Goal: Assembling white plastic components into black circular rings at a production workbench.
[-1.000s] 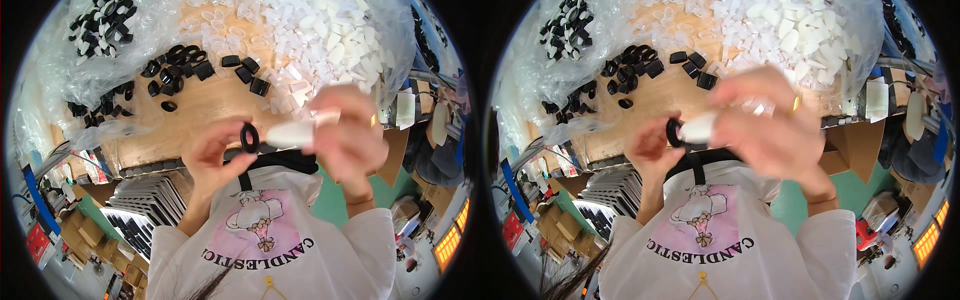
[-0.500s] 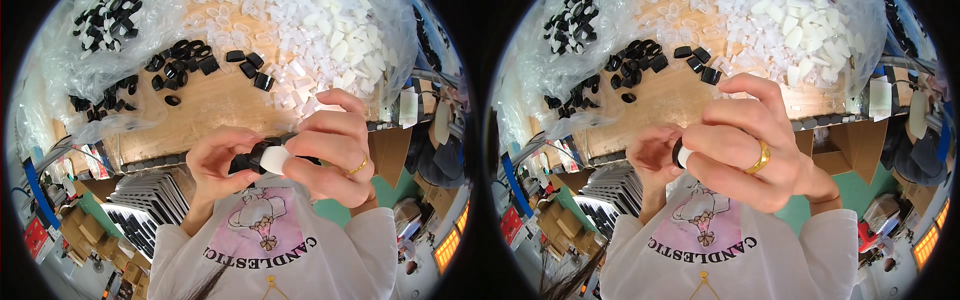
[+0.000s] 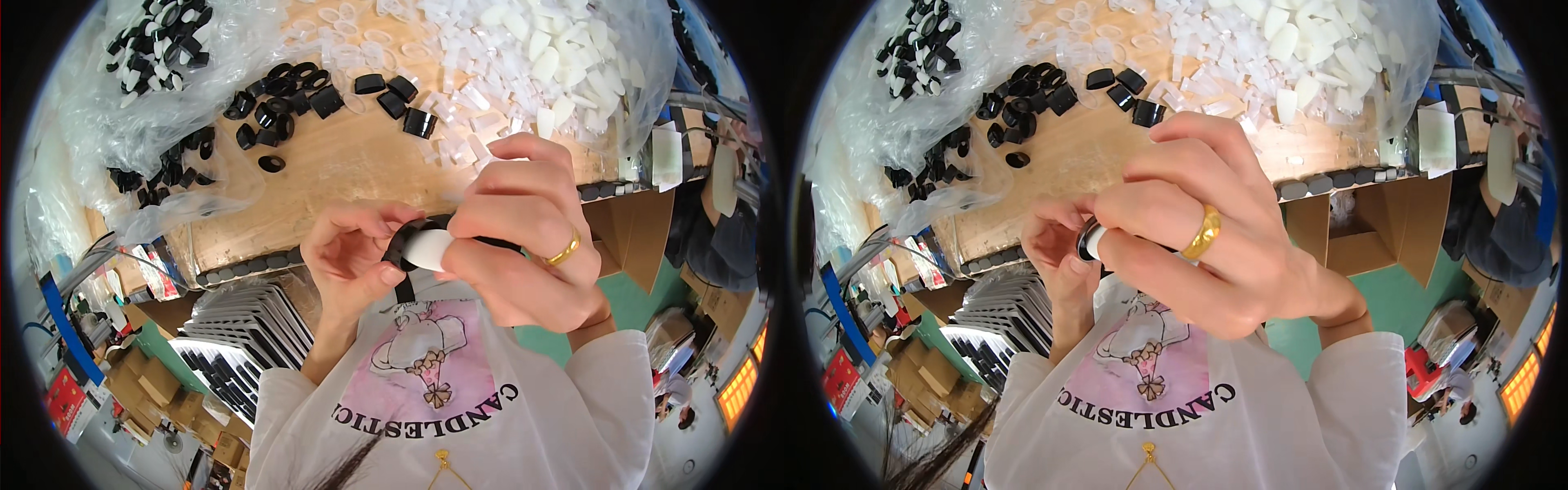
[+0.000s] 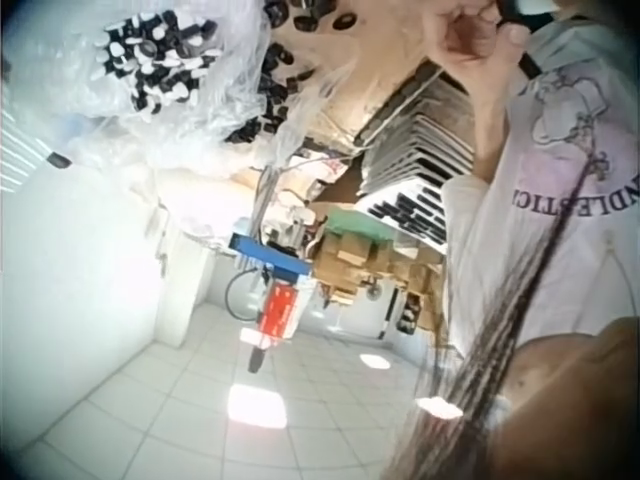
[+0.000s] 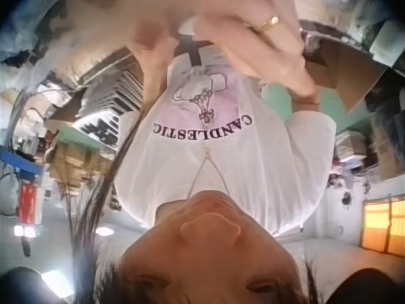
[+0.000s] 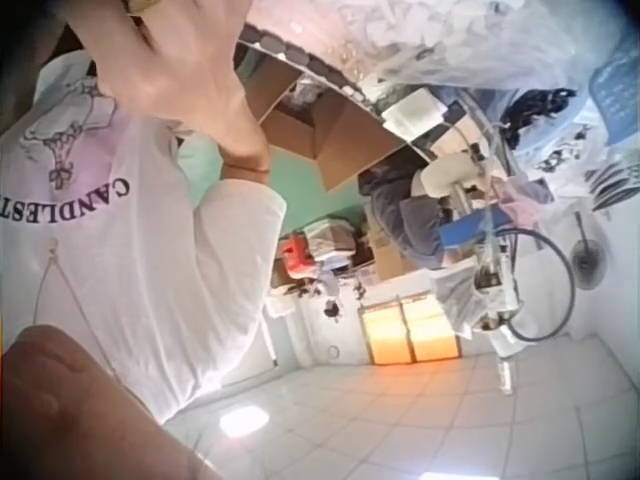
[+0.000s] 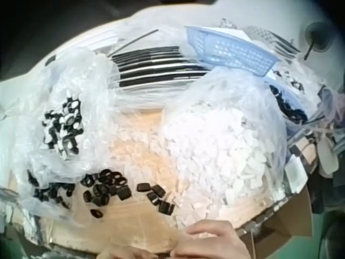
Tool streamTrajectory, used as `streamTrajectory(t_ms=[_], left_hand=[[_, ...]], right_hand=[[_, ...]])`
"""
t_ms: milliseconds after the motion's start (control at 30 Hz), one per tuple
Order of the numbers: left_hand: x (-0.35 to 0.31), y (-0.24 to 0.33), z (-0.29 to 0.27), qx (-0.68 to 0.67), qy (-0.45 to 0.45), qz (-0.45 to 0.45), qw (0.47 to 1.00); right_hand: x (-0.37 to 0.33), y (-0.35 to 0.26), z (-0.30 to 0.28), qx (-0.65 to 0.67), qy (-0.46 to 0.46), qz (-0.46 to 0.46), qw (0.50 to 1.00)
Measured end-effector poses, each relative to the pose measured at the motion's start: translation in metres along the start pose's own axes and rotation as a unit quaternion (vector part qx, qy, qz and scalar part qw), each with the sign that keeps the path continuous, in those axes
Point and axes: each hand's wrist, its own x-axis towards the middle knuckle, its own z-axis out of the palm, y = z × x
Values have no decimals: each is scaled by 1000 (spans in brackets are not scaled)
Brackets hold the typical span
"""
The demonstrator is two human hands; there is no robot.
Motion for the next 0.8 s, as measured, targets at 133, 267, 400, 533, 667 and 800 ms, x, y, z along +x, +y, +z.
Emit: streamTrajectory(t_ms=[133,267,400,533,667,800], left_hand=[[-2,0,-1,36,-7,-9,999],[-5,-2,4,78,66,-14,995],[-4,-1,8,133,68,-38,988],[0,-2,4,128,30,-36,991],[-5,-4,8,135,24,-26,990],[-5,-8,21,94,69,-37,992]], right_hand=[[2,1,0,18,-36,19,999],[-2,-3,12,108,-33,110,987],[-16,0,16,195,-29,176,964],[-24,-2,14,252,-45,230,939],[-31,-7,13,295,52,270,915],[-34,-14,13,287,51,280,915]])
